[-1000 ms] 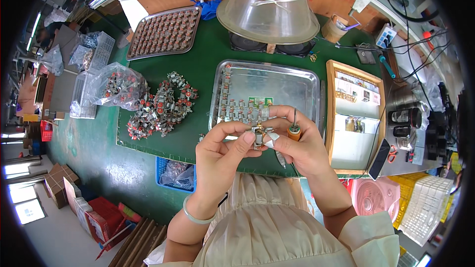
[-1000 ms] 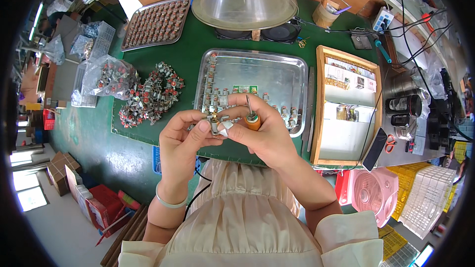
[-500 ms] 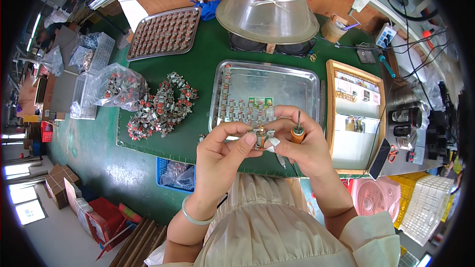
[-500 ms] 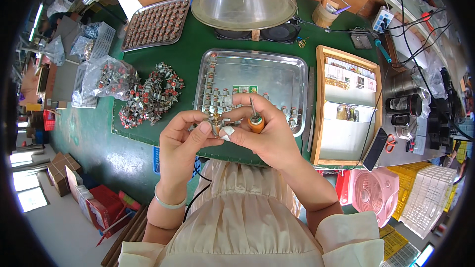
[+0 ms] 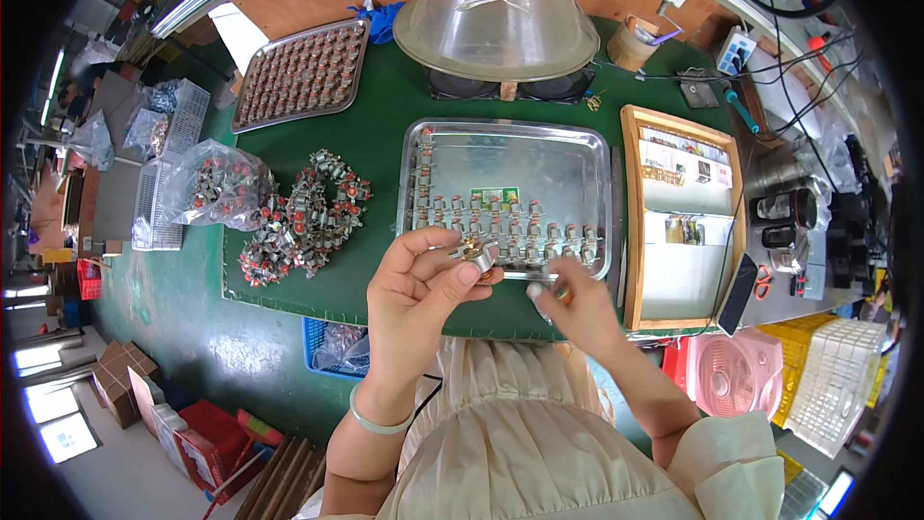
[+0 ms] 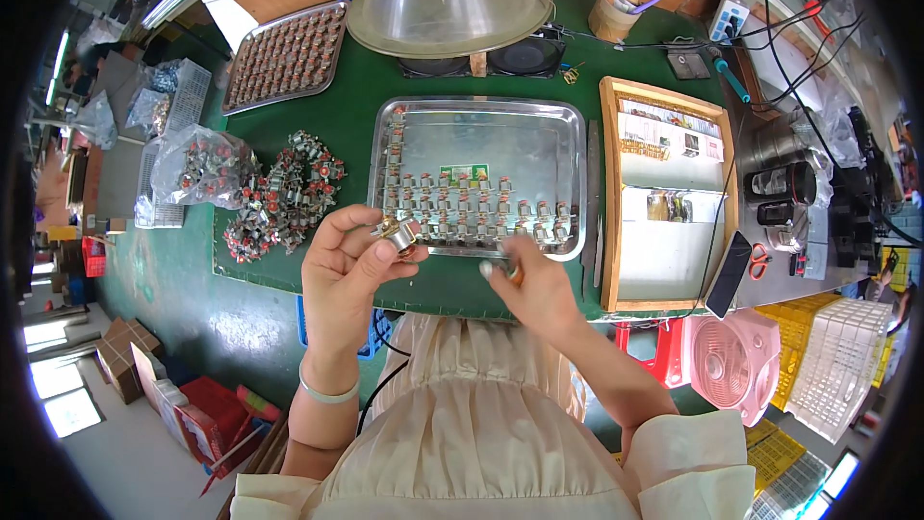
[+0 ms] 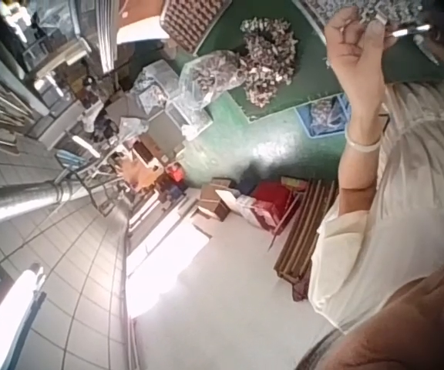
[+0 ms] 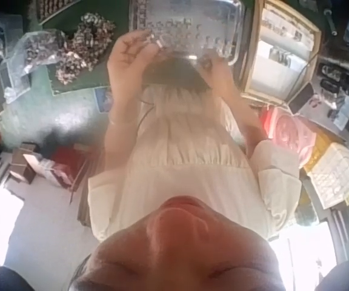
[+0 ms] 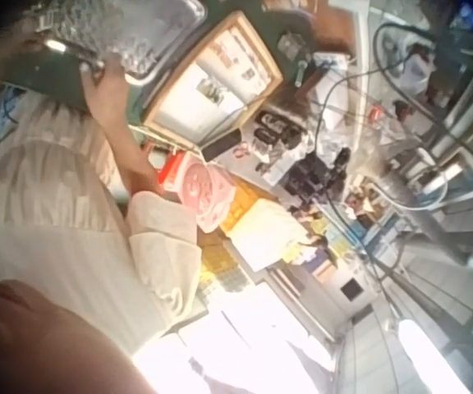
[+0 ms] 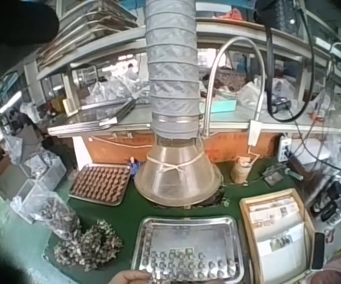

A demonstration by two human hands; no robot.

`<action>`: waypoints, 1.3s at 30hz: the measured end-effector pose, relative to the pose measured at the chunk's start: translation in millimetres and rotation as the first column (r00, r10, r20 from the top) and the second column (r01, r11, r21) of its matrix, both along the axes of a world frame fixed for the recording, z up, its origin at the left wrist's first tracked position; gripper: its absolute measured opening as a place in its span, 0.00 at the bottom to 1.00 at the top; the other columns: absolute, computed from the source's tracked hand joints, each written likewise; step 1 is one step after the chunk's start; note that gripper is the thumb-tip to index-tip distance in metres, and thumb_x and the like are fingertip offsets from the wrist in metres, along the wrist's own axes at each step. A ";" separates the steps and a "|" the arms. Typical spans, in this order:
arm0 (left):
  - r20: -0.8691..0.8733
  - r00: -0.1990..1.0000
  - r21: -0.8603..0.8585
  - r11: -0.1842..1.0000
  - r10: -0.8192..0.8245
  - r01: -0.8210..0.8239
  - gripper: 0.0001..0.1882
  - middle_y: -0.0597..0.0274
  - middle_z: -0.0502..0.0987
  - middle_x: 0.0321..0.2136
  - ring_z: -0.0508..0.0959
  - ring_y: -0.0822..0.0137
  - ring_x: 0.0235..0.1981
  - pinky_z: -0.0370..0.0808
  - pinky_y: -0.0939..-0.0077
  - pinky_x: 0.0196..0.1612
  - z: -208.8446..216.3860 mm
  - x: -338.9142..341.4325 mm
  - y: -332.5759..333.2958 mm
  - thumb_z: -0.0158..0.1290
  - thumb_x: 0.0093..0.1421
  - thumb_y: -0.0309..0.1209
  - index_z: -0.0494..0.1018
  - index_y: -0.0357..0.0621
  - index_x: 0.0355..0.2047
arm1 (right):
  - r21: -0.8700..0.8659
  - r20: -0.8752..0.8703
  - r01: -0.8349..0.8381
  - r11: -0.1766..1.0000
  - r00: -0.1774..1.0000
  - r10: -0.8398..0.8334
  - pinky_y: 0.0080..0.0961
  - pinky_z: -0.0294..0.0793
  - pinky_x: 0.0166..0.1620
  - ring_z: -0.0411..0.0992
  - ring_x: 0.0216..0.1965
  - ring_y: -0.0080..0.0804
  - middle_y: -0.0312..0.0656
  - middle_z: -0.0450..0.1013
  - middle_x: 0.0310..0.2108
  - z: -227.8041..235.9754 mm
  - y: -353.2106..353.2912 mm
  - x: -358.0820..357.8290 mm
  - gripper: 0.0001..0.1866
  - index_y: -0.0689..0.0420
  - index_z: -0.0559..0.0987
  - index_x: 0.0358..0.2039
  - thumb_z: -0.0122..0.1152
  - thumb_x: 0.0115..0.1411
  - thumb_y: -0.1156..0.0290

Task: Assembling small electronic components using a screwdriver and pliers at a factory workbench.

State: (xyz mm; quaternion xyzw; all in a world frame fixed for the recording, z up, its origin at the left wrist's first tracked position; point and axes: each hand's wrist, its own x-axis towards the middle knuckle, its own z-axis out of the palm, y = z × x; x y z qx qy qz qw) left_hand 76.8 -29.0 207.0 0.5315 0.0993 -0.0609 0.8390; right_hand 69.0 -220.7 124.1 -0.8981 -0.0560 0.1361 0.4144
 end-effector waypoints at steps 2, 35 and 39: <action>-0.010 1.000 -0.027 1.000 0.004 -0.004 0.15 0.50 0.74 0.33 0.76 0.61 0.34 0.75 0.77 0.36 1.7 1.8 -5.1 0.50 0.53 0.20 0.63 0.34 0.42 | -0.290 -0.112 -0.109 0.951 0.991 0.079 0.33 0.70 0.27 0.71 0.25 0.43 0.48 0.69 0.25 -46.7 -10.6 -26.4 0.20 0.60 0.63 0.35 0.58 0.49 0.62; -0.004 0.979 -0.136 0.970 0.203 -0.202 0.21 0.50 0.73 0.38 0.74 0.65 0.38 0.72 0.75 0.40 -3.4 1.3 -24.8 0.50 0.55 0.27 0.62 0.34 0.48 | 0.449 0.486 -0.040 0.893 0.849 -0.207 0.19 0.62 0.19 0.65 0.16 0.24 0.40 0.66 0.17 60.5 26.7 1.9 0.13 0.62 0.71 0.30 0.62 0.43 0.77; 0.074 0.971 -0.115 0.969 0.229 -0.220 0.21 0.50 0.73 0.38 0.75 0.64 0.37 0.72 0.75 0.40 -0.6 1.3 -23.9 0.50 0.55 0.26 0.62 0.33 0.48 | 0.788 -0.460 0.386 0.480 0.887 0.043 0.13 0.58 0.20 0.62 0.17 0.17 0.34 0.66 0.19 69.0 21.1 3.9 0.11 0.62 0.72 0.29 0.63 0.46 0.74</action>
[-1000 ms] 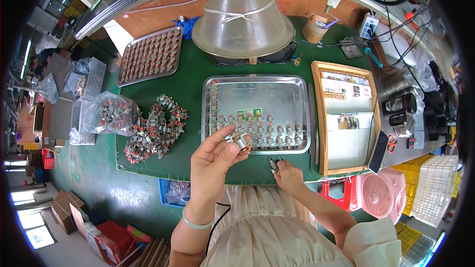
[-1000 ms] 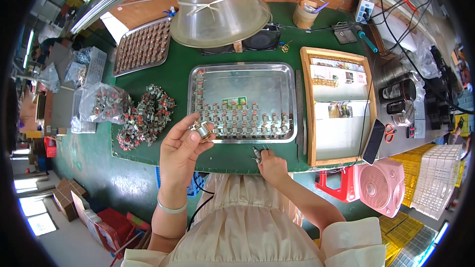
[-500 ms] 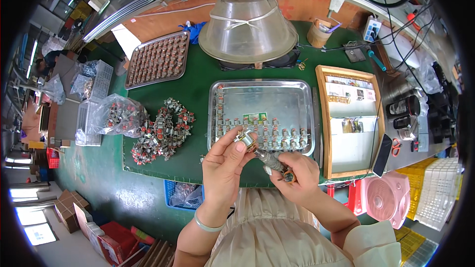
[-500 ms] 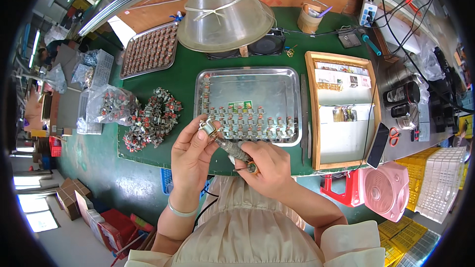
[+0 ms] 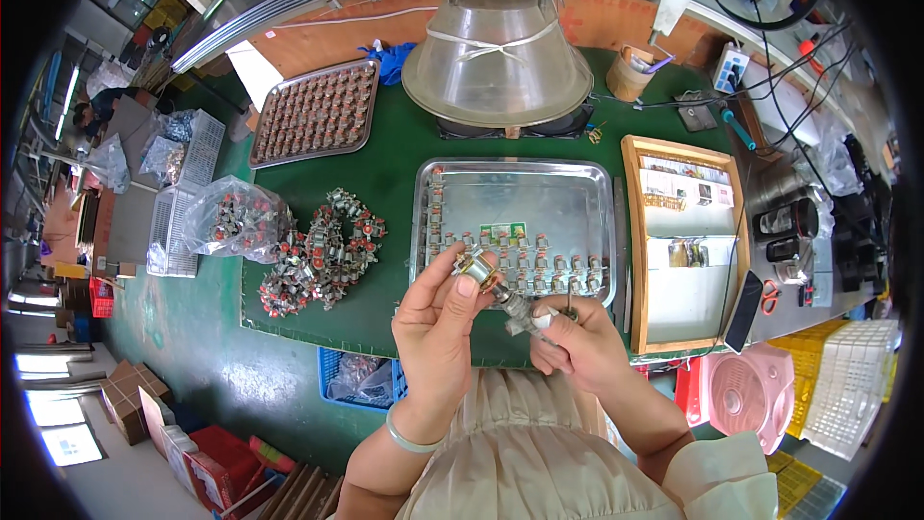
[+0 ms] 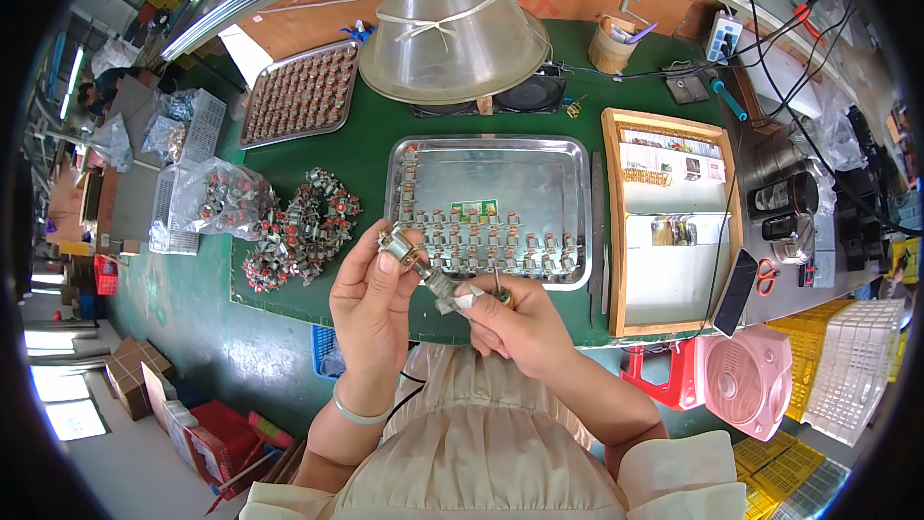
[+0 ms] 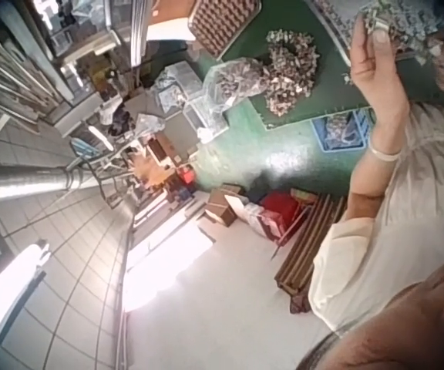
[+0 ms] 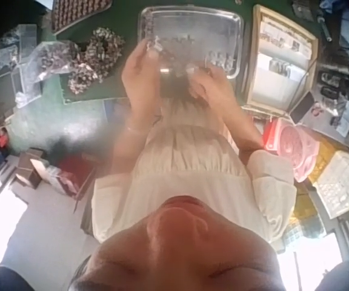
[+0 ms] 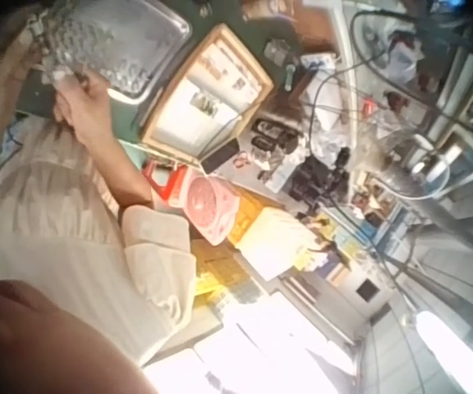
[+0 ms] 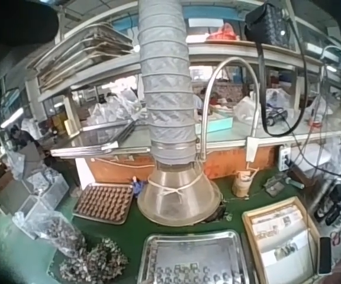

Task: Assembling small electronic components using a screwdriver and pliers at a factory workbench.

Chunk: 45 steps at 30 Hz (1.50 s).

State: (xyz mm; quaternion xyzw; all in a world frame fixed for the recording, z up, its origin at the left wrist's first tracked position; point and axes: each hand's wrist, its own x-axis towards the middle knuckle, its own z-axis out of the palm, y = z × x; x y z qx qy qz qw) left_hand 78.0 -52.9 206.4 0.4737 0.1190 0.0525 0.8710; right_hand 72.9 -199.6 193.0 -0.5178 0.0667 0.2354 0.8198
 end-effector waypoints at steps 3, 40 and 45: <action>0.010 1.000 0.070 0.998 -0.002 0.001 0.19 0.50 0.72 0.38 0.74 0.66 0.37 0.73 0.74 0.42 1.3 1.5 -0.6 0.48 0.56 0.25 0.62 0.34 0.47 | -0.087 0.159 0.124 0.989 0.981 -0.109 0.13 0.58 0.20 0.59 0.15 0.15 0.33 0.64 0.17 -3.8 8.7 -2.0 0.09 0.62 0.72 0.27 0.61 0.49 0.71; -0.022 0.988 0.015 0.988 -0.154 0.155 0.17 0.49 0.72 0.37 0.77 0.62 0.32 0.77 0.75 0.35 -4.5 12.2 9.5 0.46 0.57 0.26 0.63 0.37 0.47 | -0.981 0.081 -0.008 0.194 0.891 0.447 0.30 0.70 0.26 0.71 0.20 0.37 0.43 0.69 0.17 -123.2 -19.0 -25.1 0.12 0.59 0.66 0.27 0.54 0.48 0.64; -0.051 0.983 -0.030 0.984 -0.178 0.176 0.19 0.47 0.72 0.38 0.76 0.60 0.34 0.76 0.72 0.36 -2.5 12.3 8.7 0.48 0.56 0.26 0.62 0.37 0.48 | -0.696 0.324 0.058 0.715 0.915 0.240 0.20 0.65 0.26 0.68 0.22 0.27 0.42 0.67 0.21 -45.0 -27.9 -7.9 0.17 0.60 0.58 0.35 0.51 0.45 0.79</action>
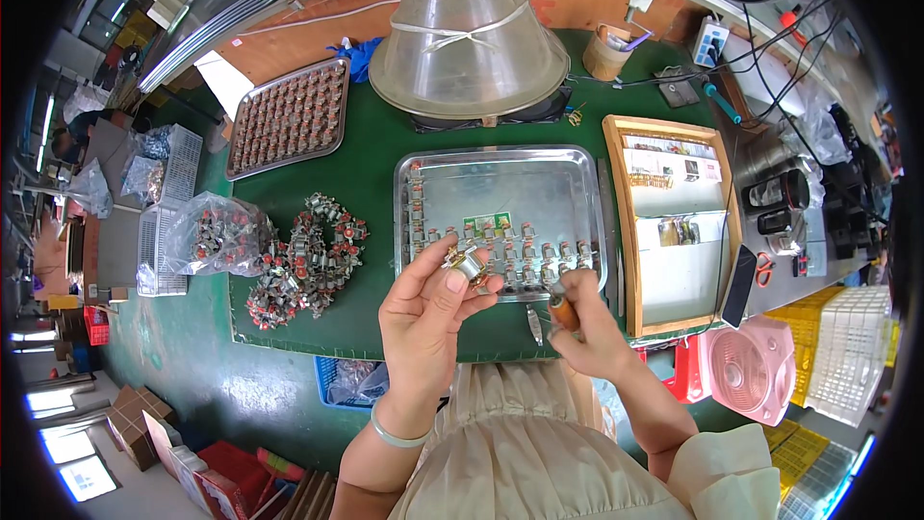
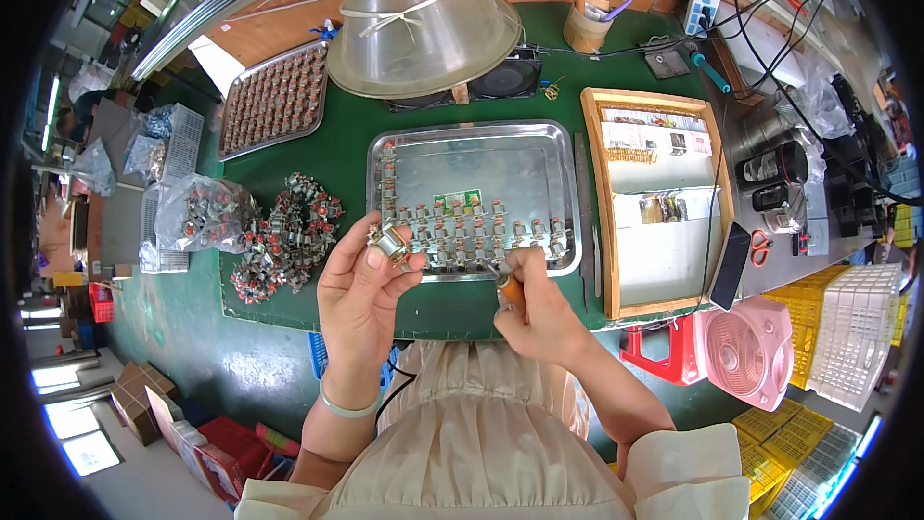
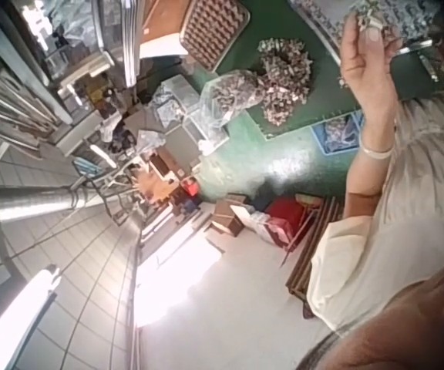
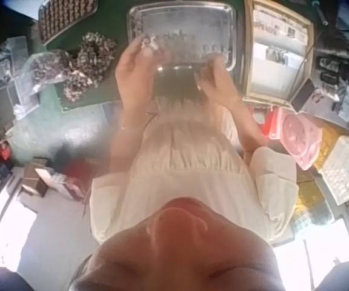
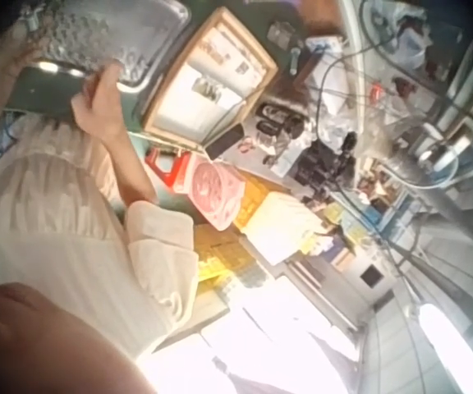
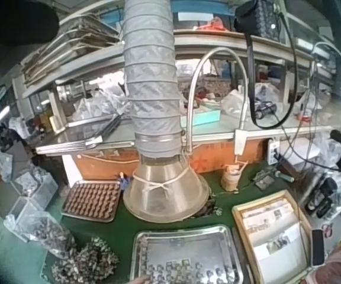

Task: Assembling small electronic components using a screwdriver and pliers at a factory workbench.

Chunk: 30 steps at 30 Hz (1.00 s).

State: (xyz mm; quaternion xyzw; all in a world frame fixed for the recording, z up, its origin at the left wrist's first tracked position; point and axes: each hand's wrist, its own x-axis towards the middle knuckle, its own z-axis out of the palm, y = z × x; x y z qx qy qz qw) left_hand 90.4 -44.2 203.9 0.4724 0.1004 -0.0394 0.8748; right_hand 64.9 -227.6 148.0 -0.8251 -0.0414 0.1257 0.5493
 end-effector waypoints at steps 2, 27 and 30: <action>0.000 1.000 -0.033 0.999 -0.009 0.009 0.19 0.48 0.72 0.38 0.76 0.60 0.34 0.76 0.72 0.36 0.8 -0.1 -0.4 0.48 0.56 0.27 0.62 0.37 0.48 | 0.235 0.113 -0.040 0.971 0.993 0.014 0.16 0.62 0.27 0.64 0.24 0.22 0.43 0.66 0.25 22.3 -1.1 -1.0 0.17 0.61 0.59 0.35 0.49 0.43 0.84; -0.013 0.991 -0.140 0.981 0.133 -0.134 0.18 0.50 0.71 0.39 0.75 0.58 0.36 0.76 0.73 0.37 12.6 8.0 -18.8 0.46 0.57 0.27 0.61 0.36 0.47 | 0.134 0.582 0.120 0.984 0.794 -0.176 0.21 0.67 0.30 0.68 0.25 0.33 0.47 0.70 0.29 40.3 30.9 6.0 0.19 0.66 0.68 0.44 0.55 0.50 0.78; 0.061 0.985 -0.109 0.982 0.163 -0.156 0.18 0.49 0.72 0.38 0.76 0.58 0.35 0.76 0.73 0.37 7.1 7.3 -17.8 0.47 0.56 0.25 0.62 0.35 0.47 | 0.289 0.520 0.064 0.955 0.827 -0.213 0.21 0.66 0.27 0.66 0.23 0.29 0.43 0.69 0.24 42.2 32.5 6.8 0.16 0.65 0.69 0.43 0.53 0.53 0.77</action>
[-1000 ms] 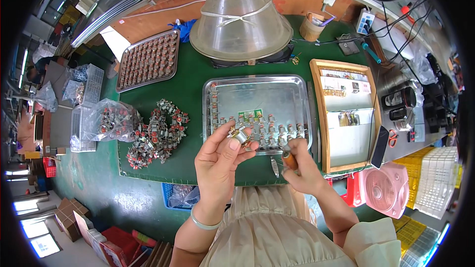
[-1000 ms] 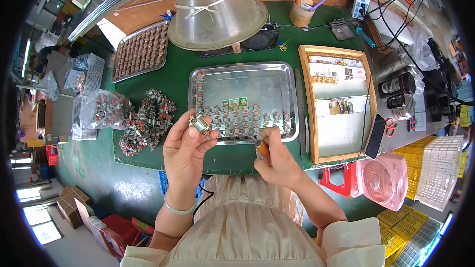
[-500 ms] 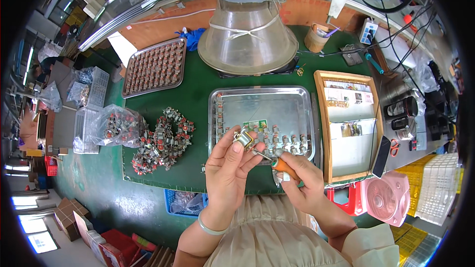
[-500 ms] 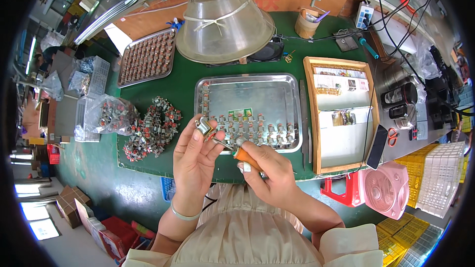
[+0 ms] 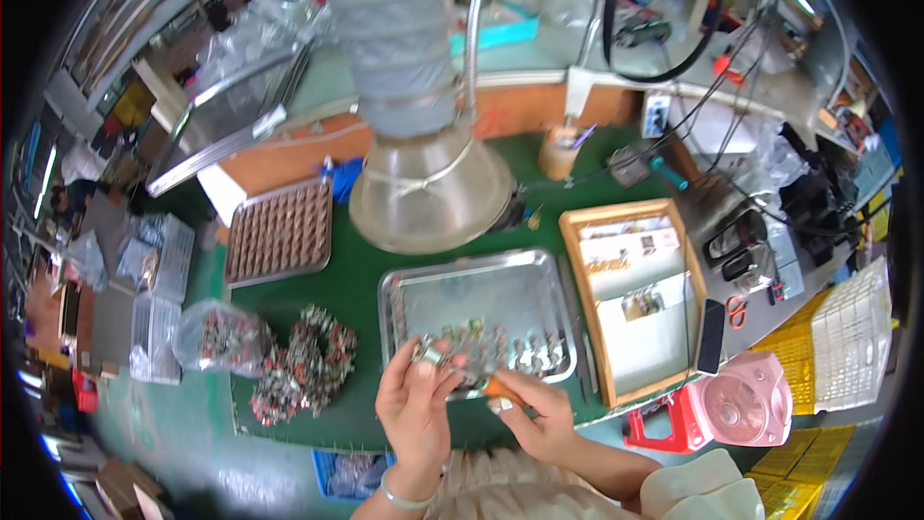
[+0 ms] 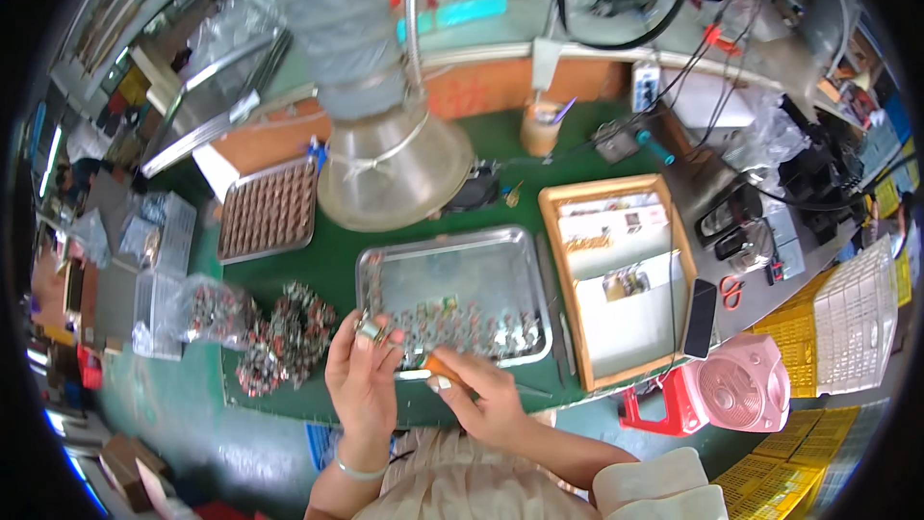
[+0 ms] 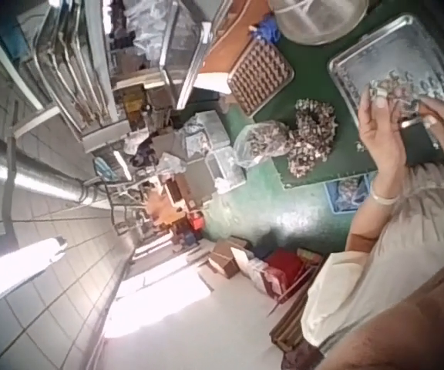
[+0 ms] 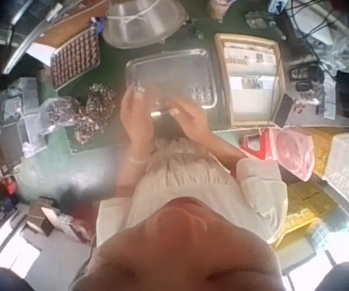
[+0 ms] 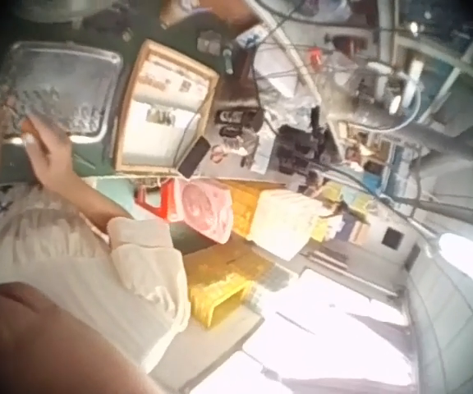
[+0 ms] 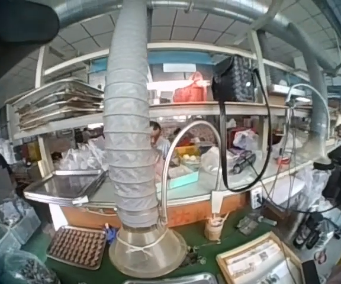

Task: Assembling small electronic components using a screwdriver and pliers at a factory workbench.

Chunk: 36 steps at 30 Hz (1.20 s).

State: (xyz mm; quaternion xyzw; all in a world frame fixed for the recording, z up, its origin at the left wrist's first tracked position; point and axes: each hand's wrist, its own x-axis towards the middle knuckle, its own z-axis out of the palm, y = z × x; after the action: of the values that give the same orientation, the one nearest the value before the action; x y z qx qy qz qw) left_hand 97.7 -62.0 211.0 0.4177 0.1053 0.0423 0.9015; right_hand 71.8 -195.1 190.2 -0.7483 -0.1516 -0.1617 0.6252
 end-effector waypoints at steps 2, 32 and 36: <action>0.030 0.999 0.033 0.999 0.018 -0.019 0.17 0.48 0.72 0.37 0.76 0.57 0.34 0.77 0.72 0.36 0.2 -3.6 1.6 0.47 0.56 0.25 0.62 0.34 0.46 | 0.404 -0.391 -0.102 0.909 0.879 0.272 0.19 0.64 0.24 0.63 0.20 0.23 0.39 0.68 0.22 2.7 -6.2 -9.2 0.14 0.65 0.69 0.42 0.50 0.56 0.74; 0.071 0.997 0.133 0.990 0.044 -0.053 0.17 0.51 0.72 0.37 0.76 0.60 0.34 0.77 0.76 0.35 7.2 -11.3 -24.1 0.48 0.56 0.26 0.63 0.35 0.46 | 0.252 -0.313 0.214 0.944 0.941 -0.130 0.13 0.57 0.20 0.59 0.16 0.15 0.34 0.60 0.12 5.9 -4.1 -10.1 0.13 0.63 0.68 0.27 0.45 0.60 0.65; 0.077 0.996 0.135 0.989 0.046 -0.056 0.17 0.51 0.72 0.37 0.76 0.59 0.34 0.77 0.75 0.35 7.3 -15.1 -22.6 0.48 0.55 0.26 0.63 0.36 0.46 | 0.325 -0.505 -0.131 0.936 0.813 0.290 0.14 0.55 0.17 0.60 0.17 0.15 0.34 0.61 0.13 7.0 -30.9 -10.3 0.14 0.63 0.67 0.30 0.43 0.61 0.63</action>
State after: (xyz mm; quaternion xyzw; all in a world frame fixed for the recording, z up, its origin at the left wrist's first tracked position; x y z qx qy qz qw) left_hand 82.6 -84.6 218.3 0.4740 0.0793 0.0879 0.8725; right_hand 61.4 -226.0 197.2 -0.6470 -0.0260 0.1095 0.7541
